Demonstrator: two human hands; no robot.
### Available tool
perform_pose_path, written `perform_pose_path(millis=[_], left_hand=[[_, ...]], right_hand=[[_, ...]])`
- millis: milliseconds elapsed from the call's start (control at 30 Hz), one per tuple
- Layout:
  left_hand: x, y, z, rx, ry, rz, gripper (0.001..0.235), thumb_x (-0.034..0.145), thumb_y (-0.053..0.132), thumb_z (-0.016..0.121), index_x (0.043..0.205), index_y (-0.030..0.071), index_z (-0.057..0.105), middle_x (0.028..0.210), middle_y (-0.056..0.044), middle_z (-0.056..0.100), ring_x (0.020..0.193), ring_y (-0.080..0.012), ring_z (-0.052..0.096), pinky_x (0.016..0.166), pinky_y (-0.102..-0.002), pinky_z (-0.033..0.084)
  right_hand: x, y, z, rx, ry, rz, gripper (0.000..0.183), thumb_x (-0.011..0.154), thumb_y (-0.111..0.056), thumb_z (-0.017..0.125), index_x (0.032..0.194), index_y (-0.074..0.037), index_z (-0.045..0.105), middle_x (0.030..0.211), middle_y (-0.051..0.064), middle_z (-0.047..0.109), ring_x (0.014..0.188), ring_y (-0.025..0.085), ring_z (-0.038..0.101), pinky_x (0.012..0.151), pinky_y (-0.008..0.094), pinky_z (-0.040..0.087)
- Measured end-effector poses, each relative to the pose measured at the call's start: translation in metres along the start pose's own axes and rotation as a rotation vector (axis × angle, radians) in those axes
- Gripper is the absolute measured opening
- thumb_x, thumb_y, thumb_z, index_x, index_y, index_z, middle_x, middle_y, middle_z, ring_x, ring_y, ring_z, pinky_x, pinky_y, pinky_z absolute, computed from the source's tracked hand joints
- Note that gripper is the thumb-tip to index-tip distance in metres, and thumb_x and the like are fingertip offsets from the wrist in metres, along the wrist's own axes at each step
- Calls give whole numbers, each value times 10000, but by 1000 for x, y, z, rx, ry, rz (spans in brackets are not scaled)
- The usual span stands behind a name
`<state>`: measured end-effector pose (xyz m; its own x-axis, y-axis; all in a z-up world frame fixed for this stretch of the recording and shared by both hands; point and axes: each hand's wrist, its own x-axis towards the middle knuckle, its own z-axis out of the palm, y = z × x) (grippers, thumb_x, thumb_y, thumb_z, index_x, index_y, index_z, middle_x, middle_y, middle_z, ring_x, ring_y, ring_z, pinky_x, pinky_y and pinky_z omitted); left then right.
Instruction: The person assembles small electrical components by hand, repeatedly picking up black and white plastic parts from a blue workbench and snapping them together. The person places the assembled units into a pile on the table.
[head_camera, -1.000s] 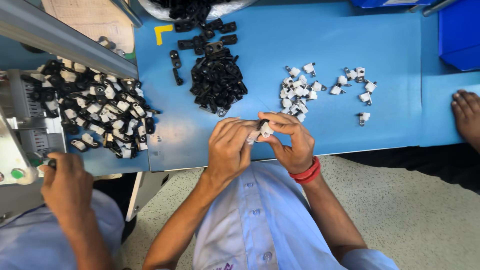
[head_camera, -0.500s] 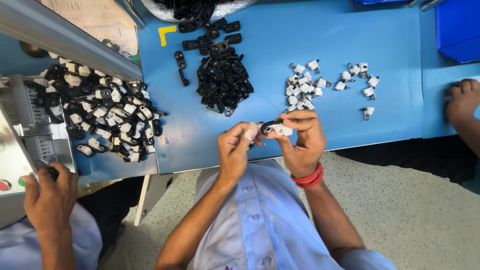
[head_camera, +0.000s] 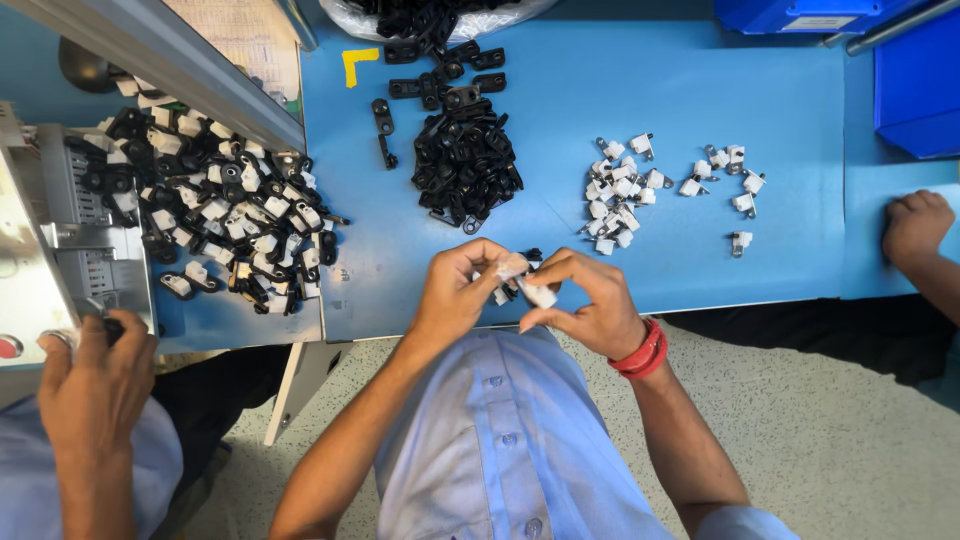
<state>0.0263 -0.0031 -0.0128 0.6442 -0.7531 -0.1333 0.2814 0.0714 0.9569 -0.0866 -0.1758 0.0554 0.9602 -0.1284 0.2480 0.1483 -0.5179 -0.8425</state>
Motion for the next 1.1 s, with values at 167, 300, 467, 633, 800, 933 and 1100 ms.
perform_pose_path(millis=[167, 300, 467, 633, 800, 933, 1100], left_hand=[[3, 2, 12, -36, 105, 7, 258, 1082, 187, 622, 980, -21, 734, 853, -31, 735, 763, -50, 632, 713, -216, 525], [7, 4, 20, -144, 5, -14, 103, 1001, 53, 630, 1051, -19, 685, 955, -50, 735, 855, -58, 670, 769, -220, 543], [11, 25, 20, 116, 27, -204, 192, 940, -35, 603, 1098, 18, 698, 983, -39, 774, 894, -78, 727, 758, -231, 578], [5, 26, 34, -134, -80, -106, 244, 952, -58, 657, 1187, 5, 660, 1036, -74, 750, 951, -121, 714, 854, -261, 581], [6, 7, 47, -269, 49, -126, 283, 952, -41, 683, 1233, -46, 659, 1080, -115, 755, 984, -149, 717, 904, -304, 588], [8, 6, 31, -256, 82, -164, 315, 981, 27, 666, 1283, -62, 662, 1071, -123, 780, 979, -174, 738, 904, -328, 603], [9, 16, 12, -195, 95, -128, 340, 1015, 104, 601, 1348, 40, 624, 1010, -124, 757, 922, -155, 715, 867, -301, 583]], right_hand=[[2, 8, -12, -32, -54, -17, 464, 720, -272, 937, 1005, -16, 675, 885, 88, 695, 760, 175, 699, 690, 290, 558], [4, 20, -19, 30, -57, -53, 483, 697, -305, 941, 961, -21, 653, 850, 77, 652, 726, 175, 657, 657, 297, 530], [6, 36, -35, 3, -108, -76, 509, 666, -351, 950, 899, -37, 625, 809, 69, 610, 701, 181, 618, 625, 308, 491], [4, 46, -37, 14, -34, -141, 519, 621, -378, 953, 876, -62, 629, 784, 61, 596, 676, 172, 600, 593, 298, 469], [6, 47, -35, 23, 58, -120, 514, 637, -348, 954, 910, -51, 636, 798, 70, 618, 673, 162, 619, 593, 282, 479], [13, 44, -30, 41, 97, -68, 438, 714, -228, 943, 985, -37, 657, 854, 86, 675, 722, 184, 676, 646, 287, 521], [19, 22, -13, -73, 23, 37, 311, 891, -55, 772, 1188, -20, 682, 1130, 139, 761, 981, 262, 773, 823, 329, 605]])
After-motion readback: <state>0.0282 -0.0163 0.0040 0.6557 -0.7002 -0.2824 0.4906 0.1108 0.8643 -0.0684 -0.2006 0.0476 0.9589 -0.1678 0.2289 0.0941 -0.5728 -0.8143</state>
